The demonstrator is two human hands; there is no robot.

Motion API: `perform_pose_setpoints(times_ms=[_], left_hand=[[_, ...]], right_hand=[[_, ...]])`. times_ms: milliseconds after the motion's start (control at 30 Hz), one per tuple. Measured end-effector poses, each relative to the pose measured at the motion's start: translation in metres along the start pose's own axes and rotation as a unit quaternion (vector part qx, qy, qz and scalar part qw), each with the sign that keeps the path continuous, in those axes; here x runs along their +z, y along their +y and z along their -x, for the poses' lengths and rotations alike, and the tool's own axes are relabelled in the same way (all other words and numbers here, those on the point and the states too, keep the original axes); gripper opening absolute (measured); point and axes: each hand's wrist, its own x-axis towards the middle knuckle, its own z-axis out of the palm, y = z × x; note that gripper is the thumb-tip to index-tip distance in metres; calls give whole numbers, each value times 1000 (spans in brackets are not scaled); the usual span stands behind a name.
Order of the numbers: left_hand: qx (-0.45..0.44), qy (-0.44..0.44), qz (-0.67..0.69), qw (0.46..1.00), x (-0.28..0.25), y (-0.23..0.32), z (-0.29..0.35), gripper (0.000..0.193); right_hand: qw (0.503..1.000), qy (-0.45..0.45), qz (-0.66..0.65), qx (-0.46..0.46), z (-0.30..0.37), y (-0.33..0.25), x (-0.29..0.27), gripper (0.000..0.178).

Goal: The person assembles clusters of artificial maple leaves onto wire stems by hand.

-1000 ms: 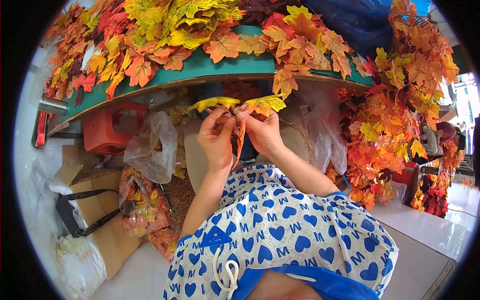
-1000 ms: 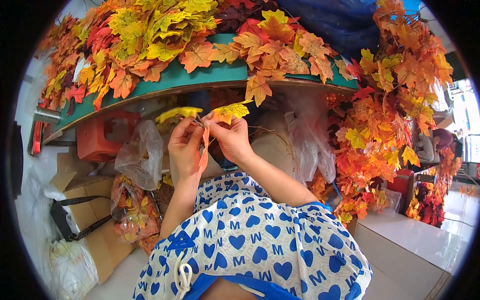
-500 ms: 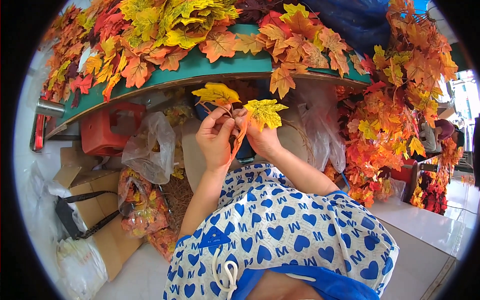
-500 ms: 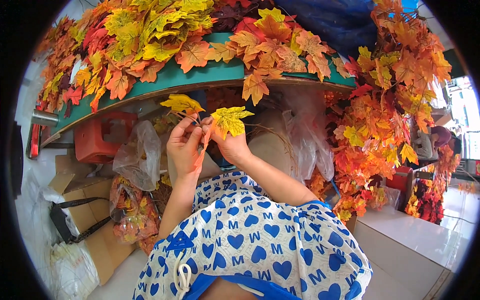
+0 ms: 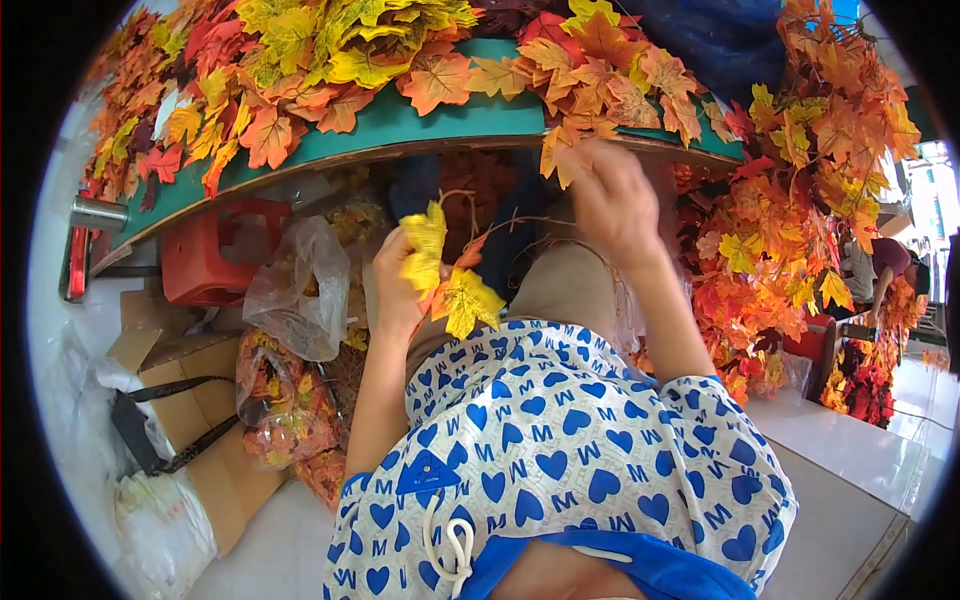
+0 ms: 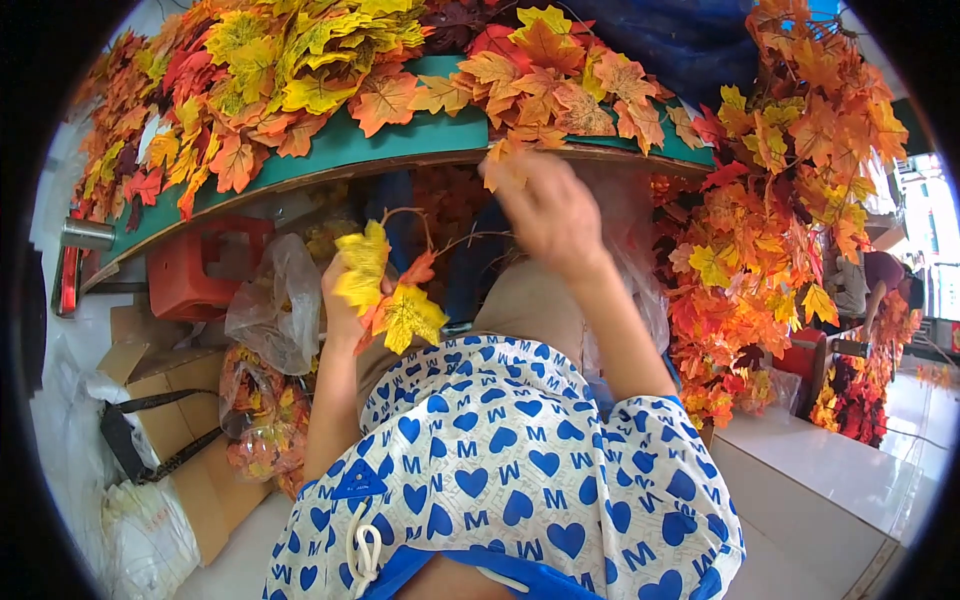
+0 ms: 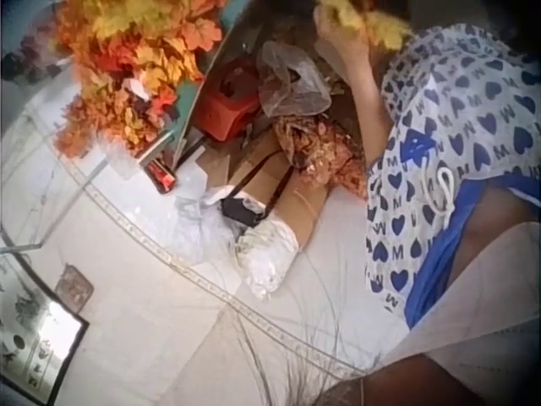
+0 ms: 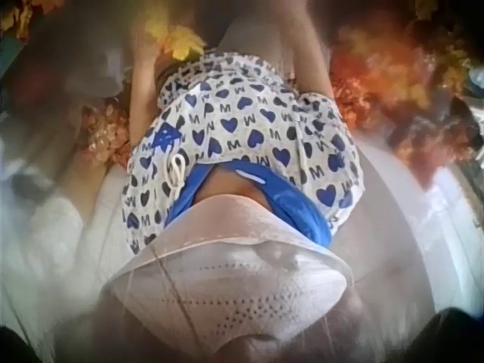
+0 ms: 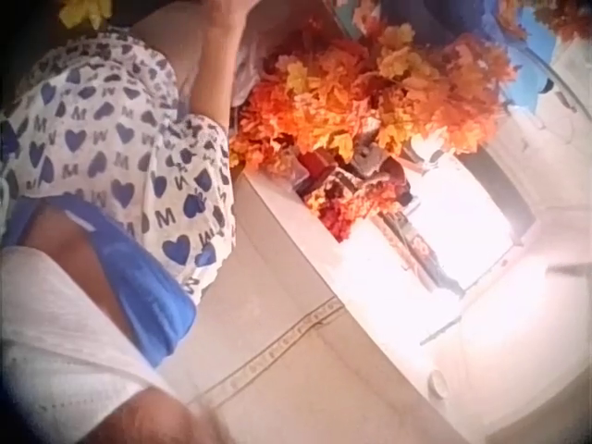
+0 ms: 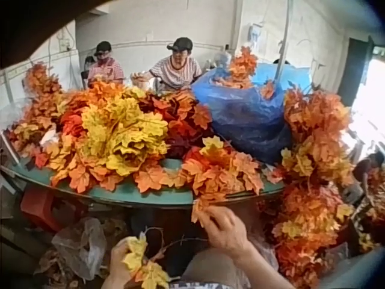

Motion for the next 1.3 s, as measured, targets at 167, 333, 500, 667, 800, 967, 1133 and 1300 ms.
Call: perform_pose_setpoints(times_ms=[167, 333, 500, 667, 800, 967, 1133, 1300], left_hand=[[56, 29, -341, 938, 14, 41, -5, 23], [71, 61, -430, 898, 11, 15, 7, 18], [-18, -42, -453, 890, 0, 1, 18, 15], [-140, 19, -34, 989, -6, -27, 25, 14], [-185, 64, 261, 945, -22, -54, 33, 27], [-210, 53, 505, 835, -21, -48, 34, 35], [-265, 64, 628, 729, 18, 0, 17, 38], [-152, -47, 629, 760, 29, -28, 21, 39]], right_hand=[[990, -83, 105, 38, 3, 51, 12, 41], [989, -87, -101, 59, -15, 77, 36, 24], [979, 26, -167, 111, -48, 120, 95, 12], [976, -29, -112, 185, -75, 147, 114, 14], [963, -158, -69, 205, -102, 133, 88, 17], [934, -141, -215, 249, -103, 137, 66, 22], [515, 129, -710, 463, -85, 117, 66, 20], [287, 162, -855, 401, -79, 73, 56, 16]])
